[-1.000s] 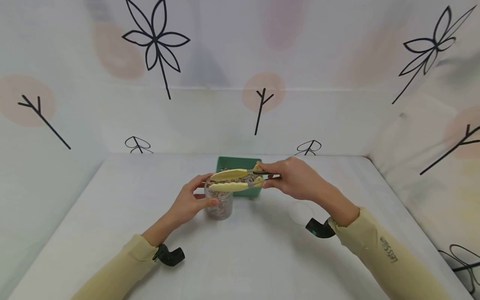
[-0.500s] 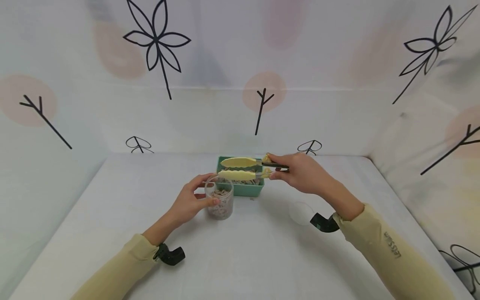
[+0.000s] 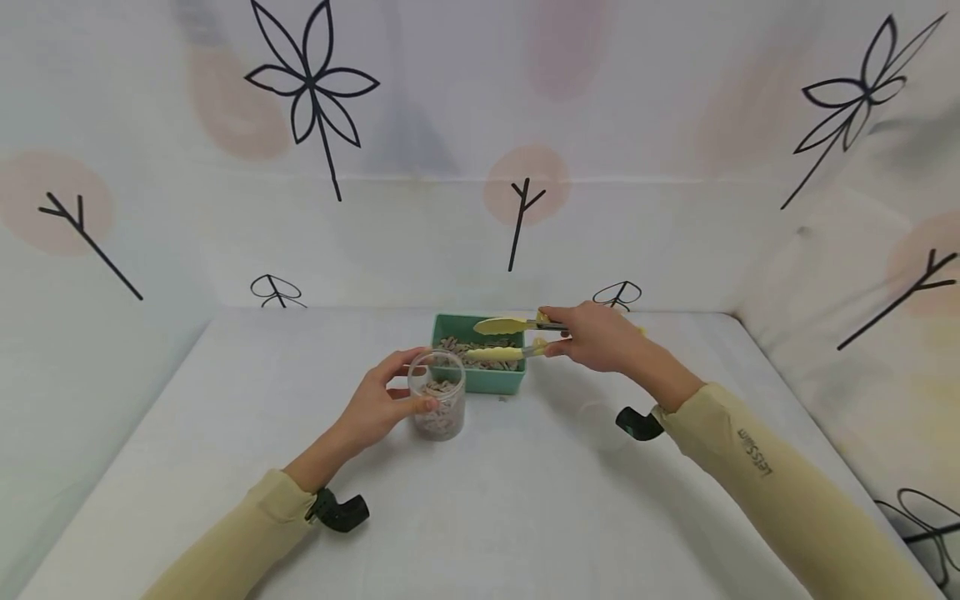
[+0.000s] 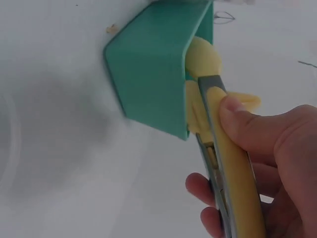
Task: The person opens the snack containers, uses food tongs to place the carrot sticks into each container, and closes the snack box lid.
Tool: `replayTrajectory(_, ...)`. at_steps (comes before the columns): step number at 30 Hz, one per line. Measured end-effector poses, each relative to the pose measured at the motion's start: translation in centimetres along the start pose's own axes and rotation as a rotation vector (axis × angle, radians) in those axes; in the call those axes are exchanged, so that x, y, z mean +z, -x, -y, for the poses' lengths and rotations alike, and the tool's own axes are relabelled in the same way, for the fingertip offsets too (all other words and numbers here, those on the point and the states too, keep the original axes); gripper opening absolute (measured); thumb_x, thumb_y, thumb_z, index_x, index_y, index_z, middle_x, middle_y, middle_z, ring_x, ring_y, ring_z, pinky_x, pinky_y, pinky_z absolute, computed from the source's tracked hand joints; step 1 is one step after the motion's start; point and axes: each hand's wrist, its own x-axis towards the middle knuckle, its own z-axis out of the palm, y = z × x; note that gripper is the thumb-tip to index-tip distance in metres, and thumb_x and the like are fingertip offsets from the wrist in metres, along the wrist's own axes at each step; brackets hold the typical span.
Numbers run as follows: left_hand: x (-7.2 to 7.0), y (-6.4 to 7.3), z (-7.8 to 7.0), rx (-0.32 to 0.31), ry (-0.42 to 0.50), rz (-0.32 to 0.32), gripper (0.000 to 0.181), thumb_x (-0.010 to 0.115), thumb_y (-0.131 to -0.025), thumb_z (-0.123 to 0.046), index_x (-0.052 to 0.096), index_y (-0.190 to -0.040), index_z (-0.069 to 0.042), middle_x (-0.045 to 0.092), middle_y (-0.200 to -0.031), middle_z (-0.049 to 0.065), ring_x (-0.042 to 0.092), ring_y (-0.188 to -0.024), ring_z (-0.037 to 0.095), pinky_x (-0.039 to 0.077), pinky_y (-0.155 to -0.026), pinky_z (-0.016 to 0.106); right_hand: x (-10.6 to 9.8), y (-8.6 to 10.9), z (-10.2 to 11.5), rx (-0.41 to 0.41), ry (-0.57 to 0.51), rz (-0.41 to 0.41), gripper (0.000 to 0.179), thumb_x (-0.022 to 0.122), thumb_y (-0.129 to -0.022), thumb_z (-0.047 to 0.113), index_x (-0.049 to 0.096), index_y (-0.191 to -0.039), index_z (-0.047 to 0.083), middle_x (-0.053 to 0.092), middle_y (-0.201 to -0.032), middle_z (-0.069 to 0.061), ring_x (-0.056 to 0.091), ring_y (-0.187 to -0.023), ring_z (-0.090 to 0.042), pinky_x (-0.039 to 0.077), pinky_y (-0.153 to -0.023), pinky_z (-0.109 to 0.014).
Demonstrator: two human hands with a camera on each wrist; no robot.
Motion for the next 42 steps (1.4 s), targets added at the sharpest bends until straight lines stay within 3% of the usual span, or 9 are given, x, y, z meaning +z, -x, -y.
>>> replayTrajectory(9,0.1,0.0,-0.1,-0.007,0.007,-0.002,0.071,0.081,-0.085,-0.016,0.047,-0.147,-0.015,0.052,-0.139,0.015,0.046,-0.127,0.038,0.045,-0.099,0.055,0.6,-3.0,1.5,-0.039,0.062,0.174,0.077,0.074,-0.09,0.039,0.04,-0.153,0.011,0.064,-0.128,-0.011,0.062,-0.11,-0.028,0.054,-0.083,-0.045)
replayTrajectory(20,-0.1,0.1,-0.1,0.006,0.018,-0.013,0.07,0.08,-0.086,-0.014,0.047,-0.148,-0.012,0.054,-0.14,0.011,0.046,-0.127,0.04,0.046,-0.099,0.053,0.4,-4.6,3.1,-0.017,0.13,0.271,0.083,0.073,-0.091,0.037,0.03,-0.158,0.014,0.055,-0.14,-0.015,0.054,-0.122,-0.033,0.05,-0.09,-0.047)
replayTrajectory(25,0.0,0.0,0.0,0.007,0.011,-0.012,0.071,0.08,-0.086,-0.014,0.046,-0.148,-0.013,0.054,-0.14,0.011,0.046,-0.126,0.04,0.047,-0.098,0.052,1.0,-4.8,3.5,-0.042,0.195,0.199,0.072,0.07,-0.094,0.034,0.037,-0.155,0.014,0.061,-0.132,-0.014,0.058,-0.116,-0.032,0.053,-0.086,-0.045)
replayTrajectory(29,0.1,0.0,0.1,0.009,0.003,-0.004,0.072,0.081,-0.085,-0.016,0.046,-0.148,-0.014,0.054,-0.14,0.011,0.047,-0.126,0.04,0.049,-0.097,0.049,1.8,-4.4,3.1,-0.071,0.217,0.086,0.061,0.071,-0.094,0.031,0.049,-0.149,0.015,0.069,-0.117,-0.011,0.065,-0.094,-0.027,0.054,-0.069,-0.038)
replayTrajectory(34,0.1,0.0,0.2,0.014,0.005,-0.004,0.072,0.081,-0.085,-0.016,0.046,-0.148,-0.015,0.054,-0.139,0.012,0.047,-0.126,0.041,0.048,-0.096,0.05,2.4,-4.0,2.2,-0.082,0.164,0.005,0.056,0.072,-0.093,0.031,0.054,-0.145,0.018,0.073,-0.107,-0.008,0.062,-0.071,-0.02,0.042,-0.048,-0.028)
replayTrajectory(42,0.0,0.0,0.2,0.007,0.002,-0.009,0.072,0.081,-0.085,-0.018,0.046,-0.148,-0.016,0.054,-0.138,0.009,0.049,-0.125,0.035,0.049,-0.096,0.05,1.0,-3.2,1.1,-0.054,0.077,-0.054,0.054,0.074,-0.091,0.027,0.057,-0.142,0.017,0.074,-0.105,-0.006,0.058,-0.066,-0.015,0.04,-0.047,-0.028)
